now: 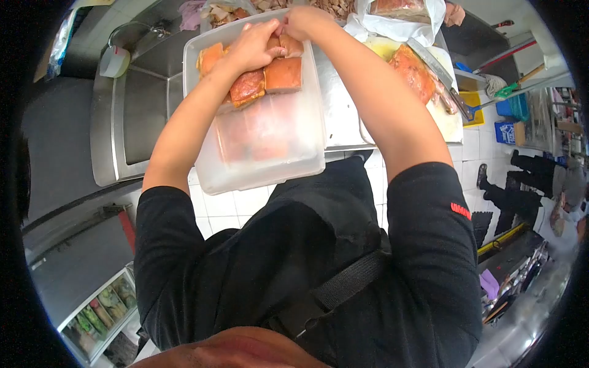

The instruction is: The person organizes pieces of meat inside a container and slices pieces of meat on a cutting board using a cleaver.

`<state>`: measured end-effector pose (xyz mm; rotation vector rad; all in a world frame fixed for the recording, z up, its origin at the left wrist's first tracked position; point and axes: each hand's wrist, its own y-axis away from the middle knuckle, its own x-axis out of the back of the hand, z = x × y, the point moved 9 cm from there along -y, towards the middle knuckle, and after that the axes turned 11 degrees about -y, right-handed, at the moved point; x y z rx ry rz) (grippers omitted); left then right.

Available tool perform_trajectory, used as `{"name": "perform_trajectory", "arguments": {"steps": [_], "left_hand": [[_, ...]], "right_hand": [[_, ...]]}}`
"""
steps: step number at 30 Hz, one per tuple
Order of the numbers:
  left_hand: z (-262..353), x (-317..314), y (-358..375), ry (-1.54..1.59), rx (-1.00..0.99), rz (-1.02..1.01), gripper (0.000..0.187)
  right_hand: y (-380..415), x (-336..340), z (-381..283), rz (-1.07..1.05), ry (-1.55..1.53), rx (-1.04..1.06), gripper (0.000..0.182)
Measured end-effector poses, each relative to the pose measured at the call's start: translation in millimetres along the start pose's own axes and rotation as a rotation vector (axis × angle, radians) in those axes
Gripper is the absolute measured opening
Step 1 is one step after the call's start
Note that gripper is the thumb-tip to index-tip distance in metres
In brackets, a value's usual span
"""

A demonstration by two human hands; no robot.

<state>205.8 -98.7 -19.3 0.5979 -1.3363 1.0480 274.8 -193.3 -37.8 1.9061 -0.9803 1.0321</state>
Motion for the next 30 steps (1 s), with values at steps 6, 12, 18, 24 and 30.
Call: {"name": "perform_trajectory", "arguments": {"steps": [6, 12, 18, 24, 30], "left_hand": [[1, -3, -1, -0.037, -0.057, 0.069, 0.042], [3, -2, 0, -0.042, -0.026, 0.0, 0.034], [2, 10, 3, 0.08, 0.035, -0.25, 0.04], [-36, 134, 97, 0.074, 0.311, 0.131, 0.046], [-53, 70, 279, 0.511, 0.829, 0.132, 0.041]], "right_hand": [[25, -4, -14, -0.126, -0.093, -0.067, 0.05], [6, -4, -6, 0.001, 0.015, -0.023, 0.051], [35, 16, -13, 0.155, -0.046, -0.078, 0.054], [122, 18, 56, 0.193, -0.914, -0.012, 0.072], [220, -75, 54, -0.202, -1.212, -0.082, 0.06]]}}
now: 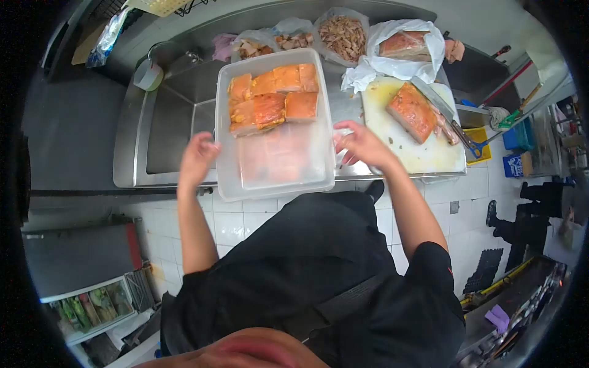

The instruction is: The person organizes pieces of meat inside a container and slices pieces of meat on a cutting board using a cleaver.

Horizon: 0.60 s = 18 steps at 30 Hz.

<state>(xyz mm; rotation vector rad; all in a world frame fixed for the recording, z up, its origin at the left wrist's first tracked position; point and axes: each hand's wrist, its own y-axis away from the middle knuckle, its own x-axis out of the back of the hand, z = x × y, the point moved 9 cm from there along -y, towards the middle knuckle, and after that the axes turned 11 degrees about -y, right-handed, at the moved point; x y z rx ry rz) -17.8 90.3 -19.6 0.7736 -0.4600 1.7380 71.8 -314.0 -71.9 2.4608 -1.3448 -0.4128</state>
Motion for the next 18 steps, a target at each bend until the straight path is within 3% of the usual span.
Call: {"name": "perform_trajectory", "arguments": {"steps": [2, 3, 5, 10, 12, 16, 18], "left_hand": [[13, -31, 28, 0.125, -0.005, 0.001, 0.024], [7, -29, 26, 0.122, 0.012, 0.002, 0.024], [-11, -30, 8, 0.195, 0.147, -0.035, 0.015], [-8, -15, -28, 0.076, 0.09, 0.026, 0.009], [-9, -18, -24, 0.137, 0.11, 0.016, 0.015], [-13, -23, -20, 0.218, 0.169, -0.019, 0.022], [69, 22, 4, -0.695, -0.171, 0.539, 0.022]], "right_hand": [[-8, -34, 7, 0.024, -0.017, 0.042, 0.05], [-15, -42, 10, 0.011, -0.018, 0.03, 0.05], [-25, -33, -11, 0.223, 0.205, 0.264, 0.044], [-34, -46, -40, 0.303, 0.293, 0.338, 0.047], [-29, -48, -27, 0.182, 0.201, 0.057, 0.052], [-12, -19, -6, 0.049, 0.014, 0.102, 0.05], [1, 12, -4, 0.079, 0.026, 0.156, 0.047]]}}
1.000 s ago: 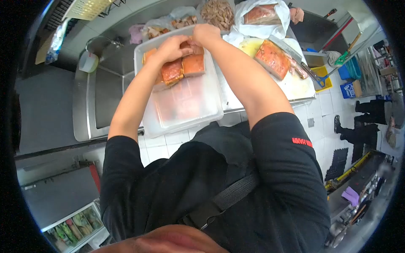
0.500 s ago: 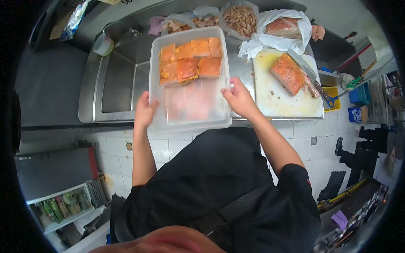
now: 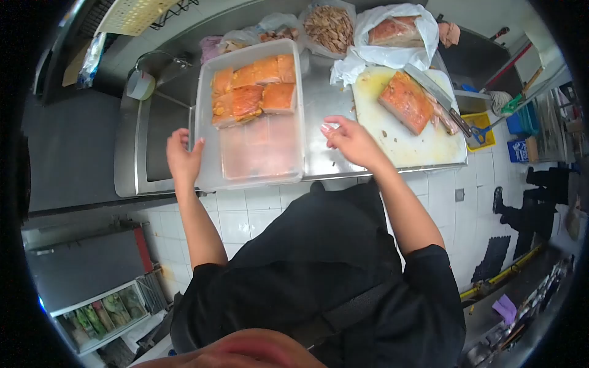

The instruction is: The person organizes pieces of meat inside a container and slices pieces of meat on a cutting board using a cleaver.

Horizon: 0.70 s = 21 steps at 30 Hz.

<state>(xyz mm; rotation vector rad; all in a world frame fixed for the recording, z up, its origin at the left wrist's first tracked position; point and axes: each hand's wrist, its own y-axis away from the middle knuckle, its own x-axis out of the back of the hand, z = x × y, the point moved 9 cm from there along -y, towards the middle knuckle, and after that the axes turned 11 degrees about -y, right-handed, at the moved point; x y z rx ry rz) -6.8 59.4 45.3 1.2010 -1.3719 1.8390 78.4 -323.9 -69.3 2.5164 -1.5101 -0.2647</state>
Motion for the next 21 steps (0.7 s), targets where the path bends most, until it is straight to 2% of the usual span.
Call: {"name": "perform_trajectory", "arguments": {"steps": [1, 3, 4, 5, 7, 9, 11, 12, 14, 17, 18, 21], "left_hand": [[13, 7, -3, -0.003, -0.002, -0.019, 0.022], [57, 3, -7, 0.428, -0.122, -0.215, 0.022], [79, -12, 2, 0.538, -0.073, -0.451, 0.022], [94, -14, 7, 0.532, -0.071, -0.466, 0.022], [136, -30, 19, 0.373, -0.244, -0.632, 0.026], [150, -34, 21, 0.37, -0.297, -0.611, 0.028], [153, -26, 14, 0.504, -0.133, -0.485, 0.027], [167, -24, 16, 0.517, -0.153, -0.498, 0.027], [184, -14, 11, 0.498, -0.044, -0.412, 0.024], [250, -13, 10, 0.624, -0.065, -0.377, 0.023], [285, -13, 10, 0.634, -0.145, -0.356, 0.022], [398, -60, 25, 0.666, -0.261, -0.544, 0.034]], "right_hand": [[5, 16, -3, 0.015, 0.021, 0.068, 0.045], [18, 43, -10, -0.001, 0.11, 0.069, 0.042], [26, 54, -13, -0.007, 0.102, 0.051, 0.042], [33, 71, -20, 0.064, 0.185, 0.055, 0.041], [45, 98, -25, 0.155, 0.256, 0.05, 0.04], [65, 142, -25, 0.322, 0.469, 0.002, 0.04], [80, 195, -14, 0.423, 0.519, -0.039, 0.04], [85, 225, -2, 0.458, 0.611, -0.088, 0.038], [100, 273, -3, 0.537, 0.724, -0.136, 0.034], [115, 340, -14, 0.658, 0.678, -0.078, 0.032], [114, 362, -6, 0.674, 0.737, -0.058, 0.032], [89, 395, 12, 0.6, 0.833, 0.05, 0.031]]}}
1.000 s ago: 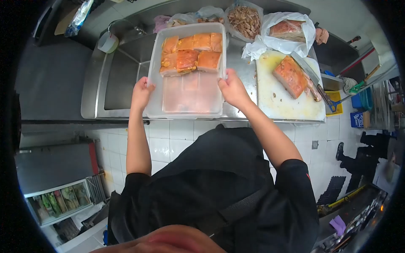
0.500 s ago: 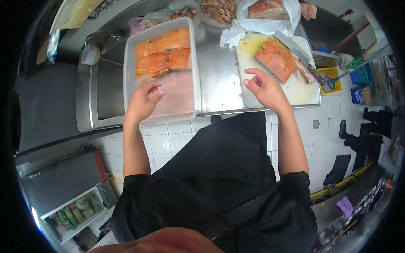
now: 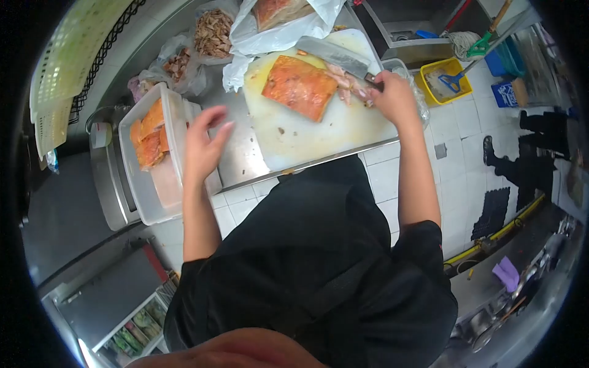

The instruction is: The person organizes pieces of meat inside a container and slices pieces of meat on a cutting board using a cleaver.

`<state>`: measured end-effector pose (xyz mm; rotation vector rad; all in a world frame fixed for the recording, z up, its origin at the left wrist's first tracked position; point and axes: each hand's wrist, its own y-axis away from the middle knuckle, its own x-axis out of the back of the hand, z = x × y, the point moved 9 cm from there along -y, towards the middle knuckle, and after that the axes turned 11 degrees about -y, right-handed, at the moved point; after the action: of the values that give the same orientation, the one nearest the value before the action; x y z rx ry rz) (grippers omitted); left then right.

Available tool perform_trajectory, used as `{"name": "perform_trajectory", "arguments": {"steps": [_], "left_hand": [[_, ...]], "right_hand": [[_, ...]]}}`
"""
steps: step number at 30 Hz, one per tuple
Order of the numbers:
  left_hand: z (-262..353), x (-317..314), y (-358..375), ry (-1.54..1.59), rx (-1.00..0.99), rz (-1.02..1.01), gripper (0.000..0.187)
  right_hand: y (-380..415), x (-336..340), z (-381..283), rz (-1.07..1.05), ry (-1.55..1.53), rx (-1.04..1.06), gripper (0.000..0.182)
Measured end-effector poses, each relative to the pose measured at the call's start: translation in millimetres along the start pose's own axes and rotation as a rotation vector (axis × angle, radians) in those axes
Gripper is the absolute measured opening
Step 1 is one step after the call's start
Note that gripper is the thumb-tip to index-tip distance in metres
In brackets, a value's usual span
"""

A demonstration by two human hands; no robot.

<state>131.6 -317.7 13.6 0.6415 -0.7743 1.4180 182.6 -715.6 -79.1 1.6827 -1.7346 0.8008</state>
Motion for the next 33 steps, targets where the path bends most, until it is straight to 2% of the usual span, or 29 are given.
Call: {"name": "perform_trajectory", "arguments": {"steps": [1, 3, 5, 8, 9, 11, 15, 17, 20, 22, 23, 25, 26, 28, 29, 30, 31, 32, 33], "left_hand": [[14, -36, -19, -0.006, -0.036, -0.054, 0.041], [34, -92, -57, -0.244, -0.101, -0.119, 0.063], [22, -142, -94, -0.282, -0.074, -0.137, 0.077], [15, -175, -130, -0.392, 0.074, -0.159, 0.083], [17, -180, -137, -0.395, 0.098, -0.152, 0.083], [-2, -185, -136, -0.401, 0.419, -0.19, 0.081], [3, -187, -133, -0.538, 0.413, -0.105, 0.076], [-2, -189, -138, -0.527, 0.377, -0.144, 0.069], [-9, -177, -132, -0.522, 0.475, -0.258, 0.067], [-39, -165, -117, -0.53, 0.519, -0.243, 0.064], [-65, -165, -103, -0.462, 0.579, -0.254, 0.065], [-82, -156, -78, -0.368, 0.678, -0.282, 0.066], [-85, -156, -68, -0.36, 0.69, -0.279, 0.066], [-93, -154, -41, -0.158, 0.873, -0.226, 0.058], [-96, -155, -32, -0.148, 0.88, -0.216, 0.058], [-99, -155, -26, -0.104, 0.852, -0.124, 0.052], [-99, -153, -20, -0.06, 0.821, -0.034, 0.046], [-101, -155, -13, -0.05, 0.823, -0.03, 0.046], [-94, -147, -11, -0.138, 0.736, 0.047, 0.036]], "right_hand": [[-10, -4, 9, -0.01, -0.01, 0.011, 0.031], [-23, -22, 21, -0.111, -0.004, 0.027, 0.026], [-31, -31, 27, -0.107, 0.023, 0.047, 0.024], [-46, -44, 37, -0.145, 0.083, 0.085, 0.024], [-50, -52, 42, -0.145, 0.06, 0.104, 0.028], [-54, -59, 42, -0.162, 0.029, 0.125, 0.032], [-65, -50, 27, -0.272, 0.068, 0.0, 0.039], [-65, -42, 27, -0.318, 0.071, -0.038, 0.041], [-66, -21, 19, -0.298, -0.039, 0.026, 0.049], [-53, -9, 16, -0.443, -0.212, -0.118, 0.043], [-46, -2, 8, -0.455, -0.209, -0.109, 0.043], [-32, 1, -3, -0.488, -0.421, -0.17, 0.037], [-28, -7, -4, -0.499, -0.413, -0.165, 0.037], [-16, -32, -11, -0.556, -0.472, -0.117, 0.029], [-10, -41, -21, -0.554, -0.476, -0.102, 0.026], [-5, -52, -28, -0.56, -0.467, -0.093, 0.026], [-1, -60, -39, -0.545, -0.378, 0.011, 0.023], [4, -68, -52, -0.525, -0.288, 0.113, 0.019], [12, -77, -60, -0.53, -0.27, 0.119, 0.022]]}}
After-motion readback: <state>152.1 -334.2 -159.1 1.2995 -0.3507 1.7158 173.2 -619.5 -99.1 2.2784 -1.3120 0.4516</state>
